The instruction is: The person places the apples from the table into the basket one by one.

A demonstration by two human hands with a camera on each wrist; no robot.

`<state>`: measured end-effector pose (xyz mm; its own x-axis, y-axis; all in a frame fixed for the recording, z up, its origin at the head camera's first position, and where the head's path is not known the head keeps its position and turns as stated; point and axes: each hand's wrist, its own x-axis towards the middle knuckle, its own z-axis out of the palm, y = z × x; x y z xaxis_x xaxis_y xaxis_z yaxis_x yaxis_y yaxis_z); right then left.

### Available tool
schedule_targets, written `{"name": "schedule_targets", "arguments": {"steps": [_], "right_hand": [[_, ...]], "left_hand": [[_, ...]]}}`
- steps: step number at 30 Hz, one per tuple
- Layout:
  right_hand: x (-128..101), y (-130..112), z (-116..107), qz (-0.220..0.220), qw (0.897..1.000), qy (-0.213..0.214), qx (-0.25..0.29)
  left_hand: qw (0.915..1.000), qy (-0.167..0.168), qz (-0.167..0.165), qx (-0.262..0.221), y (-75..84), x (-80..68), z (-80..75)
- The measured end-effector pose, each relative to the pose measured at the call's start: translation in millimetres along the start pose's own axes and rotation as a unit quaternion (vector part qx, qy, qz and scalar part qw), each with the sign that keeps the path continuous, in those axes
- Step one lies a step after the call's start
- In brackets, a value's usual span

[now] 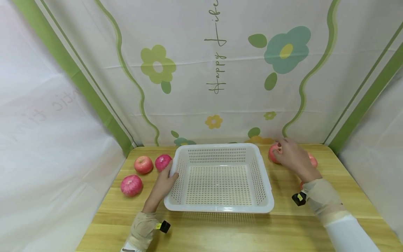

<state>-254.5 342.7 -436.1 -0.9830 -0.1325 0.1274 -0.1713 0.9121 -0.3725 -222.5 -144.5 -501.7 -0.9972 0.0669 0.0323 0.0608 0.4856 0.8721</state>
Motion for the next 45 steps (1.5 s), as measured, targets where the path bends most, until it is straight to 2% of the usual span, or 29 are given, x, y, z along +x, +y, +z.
{"name": "schedule_targets", "arguments": {"steps": [8,19,27,39,45], "right_hand": [[10.8,10.5,4.1,0.018,1.000,-0.024,-0.004],[25.1,28.7,15.9,0.008,0.999,-0.018,-0.031],[34.6,37.3,22.7,0.017,0.998,-0.044,-0.039],[43.5,49.6,33.1,0.005,0.998,-0.055,-0.040],[44.9,54.2,38.8,0.009,0.998,-0.064,-0.018]], "left_hand": [[1.0000,0.000,0.005,-0.001,-1.2,-0.8,-0.3],[0.9999,-0.004,0.005,-0.011,0.9,-2.1,0.2],[0.9999,-0.005,0.002,-0.015,0.2,-2.8,1.0],[0.9999,-0.001,-0.001,-0.017,3.0,-2.7,1.8],[0.9998,-0.002,0.003,-0.020,2.2,-2.5,1.4]]}}
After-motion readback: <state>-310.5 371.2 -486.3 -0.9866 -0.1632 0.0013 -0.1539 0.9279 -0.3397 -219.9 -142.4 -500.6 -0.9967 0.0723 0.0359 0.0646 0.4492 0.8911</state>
